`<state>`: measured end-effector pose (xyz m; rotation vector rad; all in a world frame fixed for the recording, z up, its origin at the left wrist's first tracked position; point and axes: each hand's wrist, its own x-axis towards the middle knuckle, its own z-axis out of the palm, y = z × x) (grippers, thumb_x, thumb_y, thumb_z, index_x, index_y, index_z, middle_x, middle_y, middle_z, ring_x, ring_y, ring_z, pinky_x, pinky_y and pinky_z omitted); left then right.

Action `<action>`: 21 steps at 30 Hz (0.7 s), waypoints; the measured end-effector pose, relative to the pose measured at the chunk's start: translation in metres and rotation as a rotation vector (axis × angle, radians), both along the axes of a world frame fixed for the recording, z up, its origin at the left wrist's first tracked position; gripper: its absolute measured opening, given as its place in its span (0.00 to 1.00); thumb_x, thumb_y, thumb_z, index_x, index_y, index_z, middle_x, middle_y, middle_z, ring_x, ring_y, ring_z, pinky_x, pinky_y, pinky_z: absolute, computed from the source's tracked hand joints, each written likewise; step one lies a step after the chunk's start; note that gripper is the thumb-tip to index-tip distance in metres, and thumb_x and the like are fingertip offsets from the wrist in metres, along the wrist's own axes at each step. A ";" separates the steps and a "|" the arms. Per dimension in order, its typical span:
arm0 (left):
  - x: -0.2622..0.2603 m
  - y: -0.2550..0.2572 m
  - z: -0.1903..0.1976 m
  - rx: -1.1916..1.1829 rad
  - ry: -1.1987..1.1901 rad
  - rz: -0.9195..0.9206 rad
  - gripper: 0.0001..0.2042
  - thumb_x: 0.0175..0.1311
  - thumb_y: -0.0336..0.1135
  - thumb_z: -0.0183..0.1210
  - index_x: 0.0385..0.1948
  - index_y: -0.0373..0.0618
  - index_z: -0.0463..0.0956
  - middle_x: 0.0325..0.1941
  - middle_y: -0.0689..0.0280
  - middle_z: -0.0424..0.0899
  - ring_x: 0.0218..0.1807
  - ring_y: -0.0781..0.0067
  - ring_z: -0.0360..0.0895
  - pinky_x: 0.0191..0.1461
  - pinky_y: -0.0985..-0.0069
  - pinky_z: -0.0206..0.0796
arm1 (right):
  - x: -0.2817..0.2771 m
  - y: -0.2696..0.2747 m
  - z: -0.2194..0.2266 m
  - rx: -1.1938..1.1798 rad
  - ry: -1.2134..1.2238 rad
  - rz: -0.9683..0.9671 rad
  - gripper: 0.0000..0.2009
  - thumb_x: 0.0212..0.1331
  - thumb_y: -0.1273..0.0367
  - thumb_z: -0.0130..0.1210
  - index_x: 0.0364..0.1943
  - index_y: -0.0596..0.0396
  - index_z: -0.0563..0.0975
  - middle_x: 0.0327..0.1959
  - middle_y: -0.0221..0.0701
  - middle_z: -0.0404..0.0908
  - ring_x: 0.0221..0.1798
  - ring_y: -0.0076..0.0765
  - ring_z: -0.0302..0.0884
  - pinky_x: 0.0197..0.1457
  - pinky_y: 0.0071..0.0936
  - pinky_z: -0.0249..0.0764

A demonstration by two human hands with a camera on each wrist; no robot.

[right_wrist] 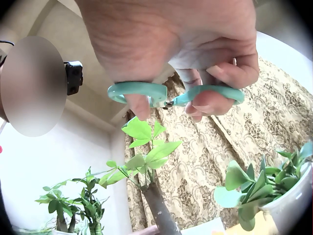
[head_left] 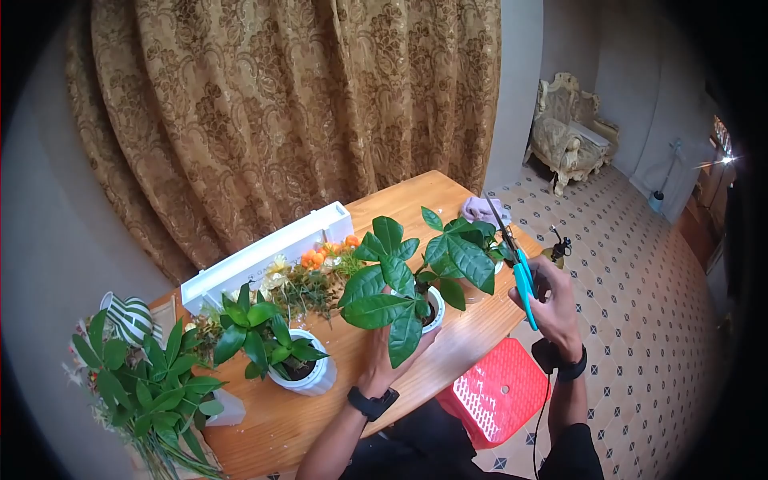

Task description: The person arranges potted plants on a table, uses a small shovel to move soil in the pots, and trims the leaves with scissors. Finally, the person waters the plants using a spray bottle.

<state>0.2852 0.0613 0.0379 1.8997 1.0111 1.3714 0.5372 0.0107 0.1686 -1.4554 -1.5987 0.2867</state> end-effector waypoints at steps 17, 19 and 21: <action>0.009 -0.001 0.022 0.196 0.170 0.134 0.26 0.50 0.41 0.76 0.48 0.39 0.77 0.45 0.56 0.82 0.46 0.55 0.81 0.50 0.59 0.73 | 0.016 0.034 -0.015 -0.245 0.275 0.287 0.11 0.60 0.66 0.68 0.39 0.57 0.80 0.29 0.16 0.72 0.29 0.10 0.63 0.30 0.17 0.59; 0.010 -0.002 0.026 0.218 0.176 0.150 0.26 0.49 0.41 0.76 0.48 0.39 0.77 0.47 0.55 0.81 0.48 0.53 0.79 0.52 0.58 0.71 | 0.014 0.034 -0.013 -0.267 0.293 0.297 0.10 0.60 0.67 0.67 0.39 0.57 0.80 0.29 0.16 0.72 0.30 0.10 0.63 0.30 0.16 0.60; 0.010 -0.002 0.026 0.240 0.185 0.169 0.27 0.49 0.41 0.77 0.48 0.39 0.76 0.48 0.54 0.80 0.50 0.52 0.78 0.54 0.57 0.70 | 0.012 0.034 -0.011 -0.290 0.313 0.309 0.09 0.60 0.68 0.67 0.39 0.58 0.80 0.29 0.16 0.73 0.30 0.10 0.64 0.31 0.16 0.60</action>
